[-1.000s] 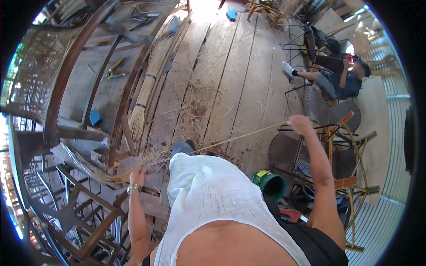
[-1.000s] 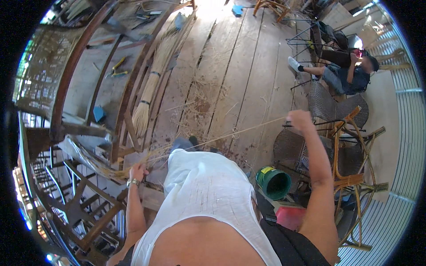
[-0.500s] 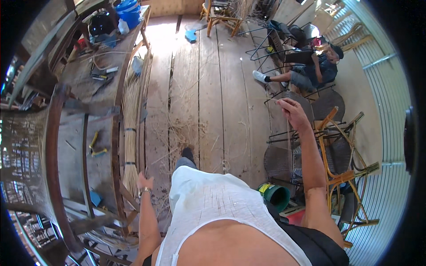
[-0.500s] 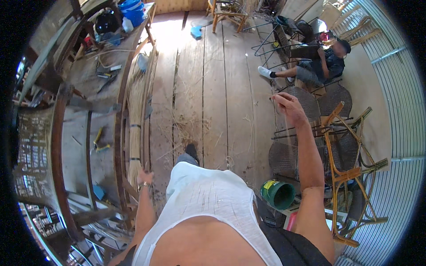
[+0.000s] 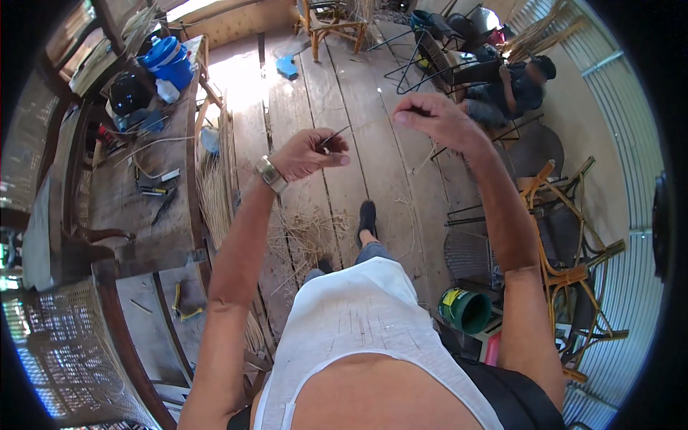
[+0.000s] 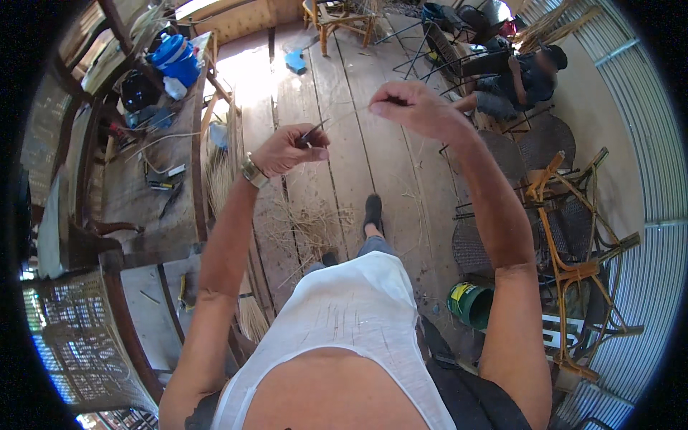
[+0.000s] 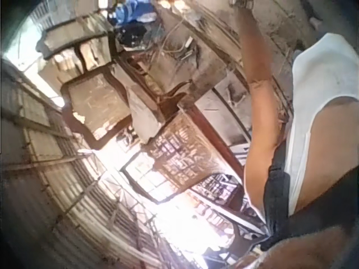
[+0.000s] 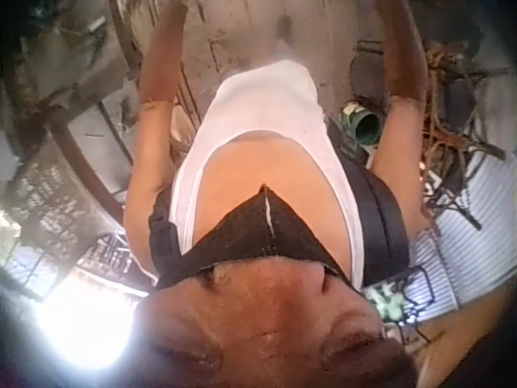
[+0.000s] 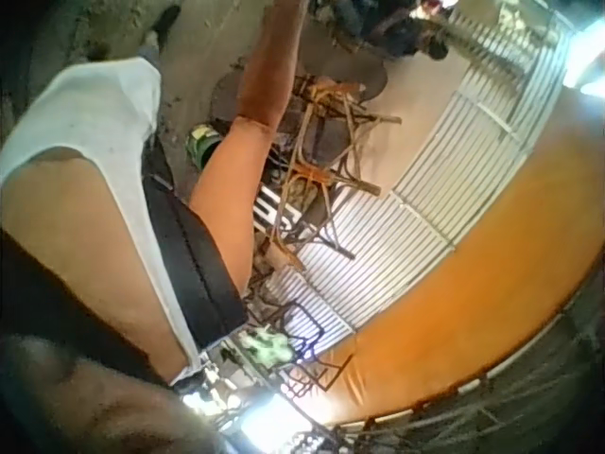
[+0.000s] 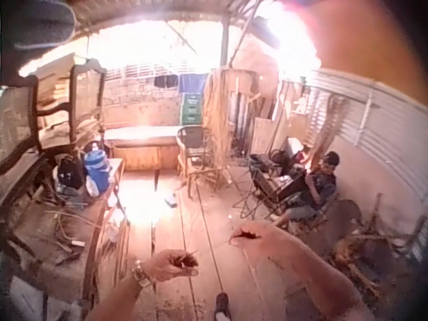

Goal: Weaving rattan strands into a chair frame and securing them with a hammer.

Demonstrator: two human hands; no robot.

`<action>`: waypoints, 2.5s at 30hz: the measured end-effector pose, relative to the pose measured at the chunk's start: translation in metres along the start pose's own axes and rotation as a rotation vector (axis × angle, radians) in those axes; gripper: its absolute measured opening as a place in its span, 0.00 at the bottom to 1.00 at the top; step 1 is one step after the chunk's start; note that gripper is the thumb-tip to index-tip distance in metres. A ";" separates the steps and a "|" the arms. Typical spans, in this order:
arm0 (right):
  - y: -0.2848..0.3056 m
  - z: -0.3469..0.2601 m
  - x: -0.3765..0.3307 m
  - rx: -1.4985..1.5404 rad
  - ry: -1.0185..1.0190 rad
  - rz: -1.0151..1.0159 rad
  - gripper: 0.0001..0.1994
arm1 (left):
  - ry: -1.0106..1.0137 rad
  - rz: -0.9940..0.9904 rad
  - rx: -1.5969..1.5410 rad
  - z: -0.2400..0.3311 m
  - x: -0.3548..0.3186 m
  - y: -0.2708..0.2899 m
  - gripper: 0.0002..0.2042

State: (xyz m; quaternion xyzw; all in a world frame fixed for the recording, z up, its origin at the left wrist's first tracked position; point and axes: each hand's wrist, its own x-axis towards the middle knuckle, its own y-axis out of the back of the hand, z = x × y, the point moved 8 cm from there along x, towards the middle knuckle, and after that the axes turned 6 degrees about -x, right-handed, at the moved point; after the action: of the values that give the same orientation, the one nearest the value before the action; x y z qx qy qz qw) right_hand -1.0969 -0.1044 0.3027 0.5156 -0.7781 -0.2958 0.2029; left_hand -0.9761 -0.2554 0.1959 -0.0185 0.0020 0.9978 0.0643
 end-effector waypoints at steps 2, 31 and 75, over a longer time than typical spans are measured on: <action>0.038 0.028 0.008 -0.093 0.040 0.067 0.08 | 0.035 0.008 0.039 0.000 0.017 0.039 0.12; 0.202 0.246 0.339 0.933 0.048 0.391 0.11 | -0.387 0.081 -0.393 0.160 0.418 0.198 0.08; 0.750 0.352 0.743 -0.194 0.150 1.705 0.16 | 0.591 1.097 -1.016 -0.396 0.328 0.520 0.17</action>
State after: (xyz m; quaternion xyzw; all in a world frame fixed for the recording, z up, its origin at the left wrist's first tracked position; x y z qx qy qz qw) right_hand -2.1138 -0.4811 0.5520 -0.2464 -0.8553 -0.0727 0.4500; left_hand -1.3531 -0.7312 -0.2114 -0.3052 -0.4266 0.7199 -0.4545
